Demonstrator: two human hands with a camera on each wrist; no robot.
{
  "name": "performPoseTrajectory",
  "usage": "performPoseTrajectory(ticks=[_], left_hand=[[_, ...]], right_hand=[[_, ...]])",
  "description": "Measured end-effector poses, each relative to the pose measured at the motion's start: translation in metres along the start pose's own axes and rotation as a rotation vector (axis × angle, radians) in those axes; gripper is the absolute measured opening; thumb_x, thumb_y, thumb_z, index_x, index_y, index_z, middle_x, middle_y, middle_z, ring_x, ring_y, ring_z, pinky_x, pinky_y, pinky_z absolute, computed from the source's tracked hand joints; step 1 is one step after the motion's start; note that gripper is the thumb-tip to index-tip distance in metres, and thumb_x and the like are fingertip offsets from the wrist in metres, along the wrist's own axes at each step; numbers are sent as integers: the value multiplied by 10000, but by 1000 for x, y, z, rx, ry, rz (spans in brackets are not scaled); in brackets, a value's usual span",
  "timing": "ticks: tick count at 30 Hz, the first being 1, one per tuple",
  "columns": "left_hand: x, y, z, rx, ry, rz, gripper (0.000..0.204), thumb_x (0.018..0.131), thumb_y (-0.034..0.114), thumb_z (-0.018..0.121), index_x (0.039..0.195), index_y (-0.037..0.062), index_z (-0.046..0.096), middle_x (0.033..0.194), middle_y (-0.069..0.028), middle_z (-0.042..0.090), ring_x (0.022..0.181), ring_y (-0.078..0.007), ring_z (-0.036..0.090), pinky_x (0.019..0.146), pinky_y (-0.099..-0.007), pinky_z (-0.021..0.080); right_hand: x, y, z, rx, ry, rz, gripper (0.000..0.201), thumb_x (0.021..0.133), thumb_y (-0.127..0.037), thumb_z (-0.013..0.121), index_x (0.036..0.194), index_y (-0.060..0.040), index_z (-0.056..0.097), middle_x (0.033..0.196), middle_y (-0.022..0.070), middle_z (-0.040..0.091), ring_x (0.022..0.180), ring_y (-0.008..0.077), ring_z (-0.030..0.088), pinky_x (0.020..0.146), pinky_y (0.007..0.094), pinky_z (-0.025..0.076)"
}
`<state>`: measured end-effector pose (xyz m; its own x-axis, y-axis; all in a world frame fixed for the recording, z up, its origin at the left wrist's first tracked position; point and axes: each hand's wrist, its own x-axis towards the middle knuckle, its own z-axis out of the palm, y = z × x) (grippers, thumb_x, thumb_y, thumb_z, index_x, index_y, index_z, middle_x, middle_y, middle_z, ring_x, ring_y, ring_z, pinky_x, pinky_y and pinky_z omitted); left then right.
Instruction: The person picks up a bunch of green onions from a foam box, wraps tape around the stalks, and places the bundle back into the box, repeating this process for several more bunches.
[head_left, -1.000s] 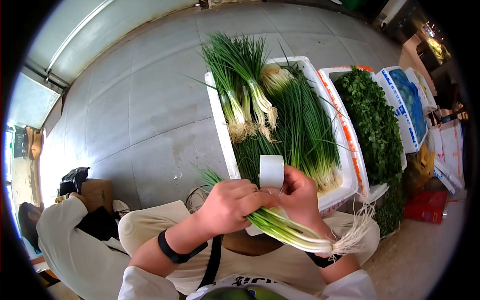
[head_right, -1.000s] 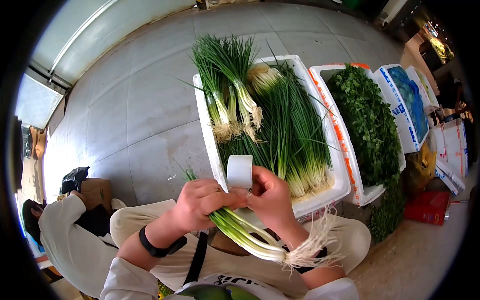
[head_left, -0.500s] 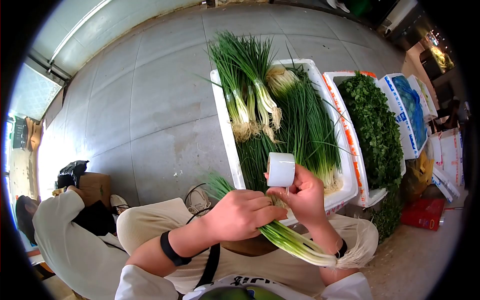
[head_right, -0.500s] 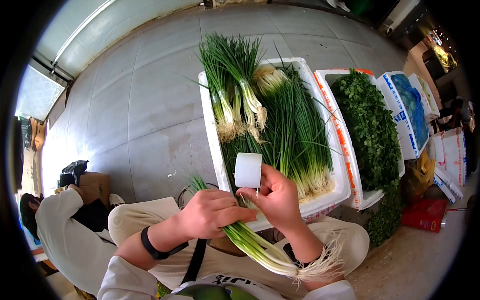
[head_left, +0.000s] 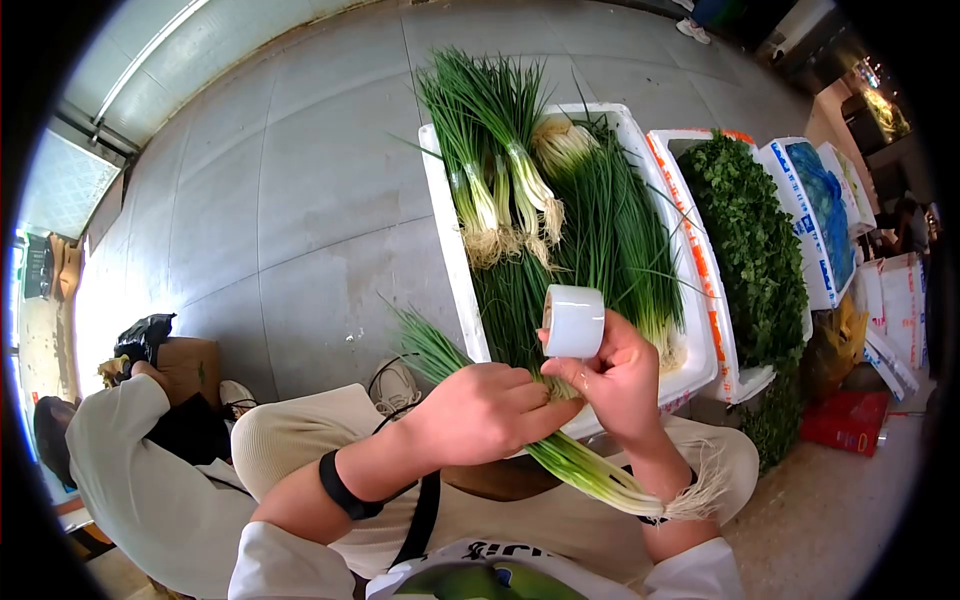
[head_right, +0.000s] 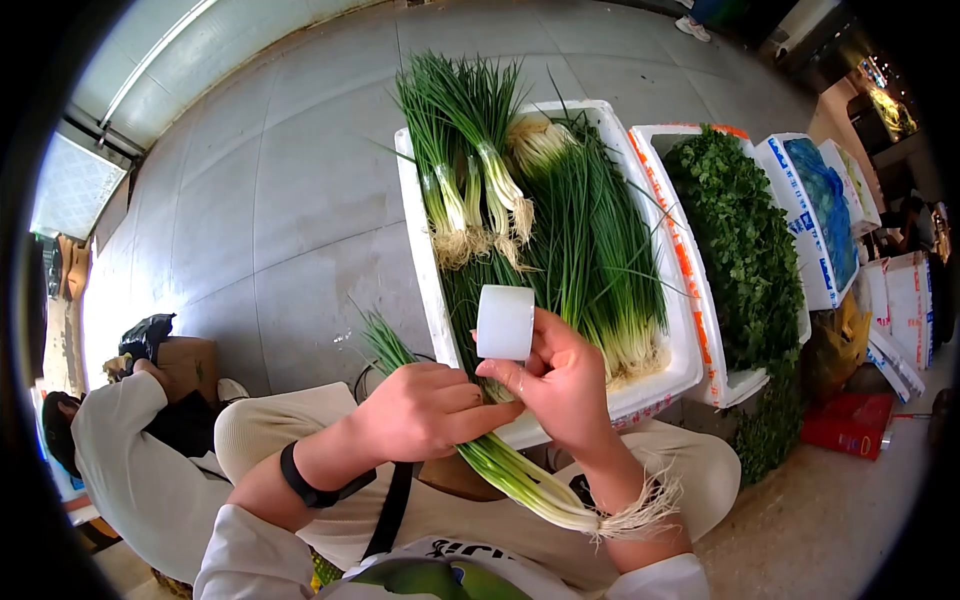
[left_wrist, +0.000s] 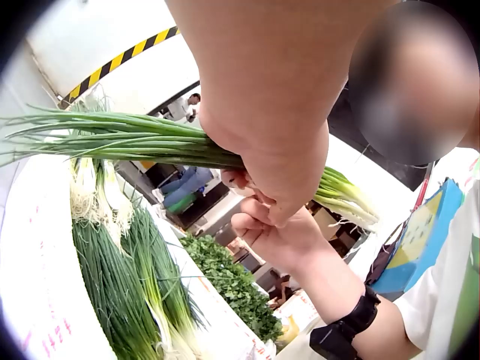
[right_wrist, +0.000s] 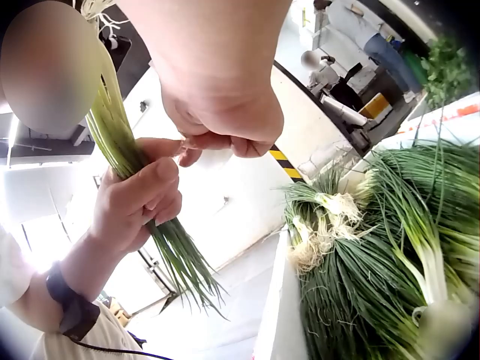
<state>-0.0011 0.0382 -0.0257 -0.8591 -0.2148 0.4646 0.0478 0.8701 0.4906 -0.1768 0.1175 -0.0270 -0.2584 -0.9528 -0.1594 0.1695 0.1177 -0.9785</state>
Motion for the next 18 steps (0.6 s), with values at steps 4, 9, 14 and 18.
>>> performPoseTrajectory(ticks=[4, 9, 14, 18], left_hand=[[1, 2, -1, 95, -18, 33, 603, 598, 127, 665, 1200, 131, 707, 649, 21, 434, 559, -137, 522, 495, -304, 474], [1, -2, 1, 14, 4, 12, 575, 654, 131, 712, 1230, 124, 707, 620, 25, 411, 528, -135, 497, 478, -301, 454], [-1, 1, -2, -47, -13, -45, 531, 673, 115, 719, 1203, 132, 690, 673, 16, 487, 589, -160, 555, 529, -317, 491], [-1, -1, -5, -175, -30, -32, 391, 694, 130, 757, 1082, 128, 711, 687, -6, 543, 599, -183, 591, 537, -336, 503]], right_hand=[[2, -5, -6, -33, 8, 9, 464, 861, 65, 728, 1293, 23, 564, 1142, 107, 723, 757, 27, 647, 650, 184, 531], [4, -6, -13, 65, -31, 30, 514, 851, 48, 749, 1324, 11, 551, 1167, 112, 716, 842, 36, 652, 693, 194, 539], [5, -7, -14, 82, -29, -30, 571, 829, 52, 770, 1347, 3, 535, 1199, 110, 706, 908, 34, 637, 711, 190, 524], [5, -7, -18, 70, -17, -16, 585, 808, 60, 780, 1336, 3, 535, 1215, 100, 700, 894, 18, 609, 701, 183, 499]])
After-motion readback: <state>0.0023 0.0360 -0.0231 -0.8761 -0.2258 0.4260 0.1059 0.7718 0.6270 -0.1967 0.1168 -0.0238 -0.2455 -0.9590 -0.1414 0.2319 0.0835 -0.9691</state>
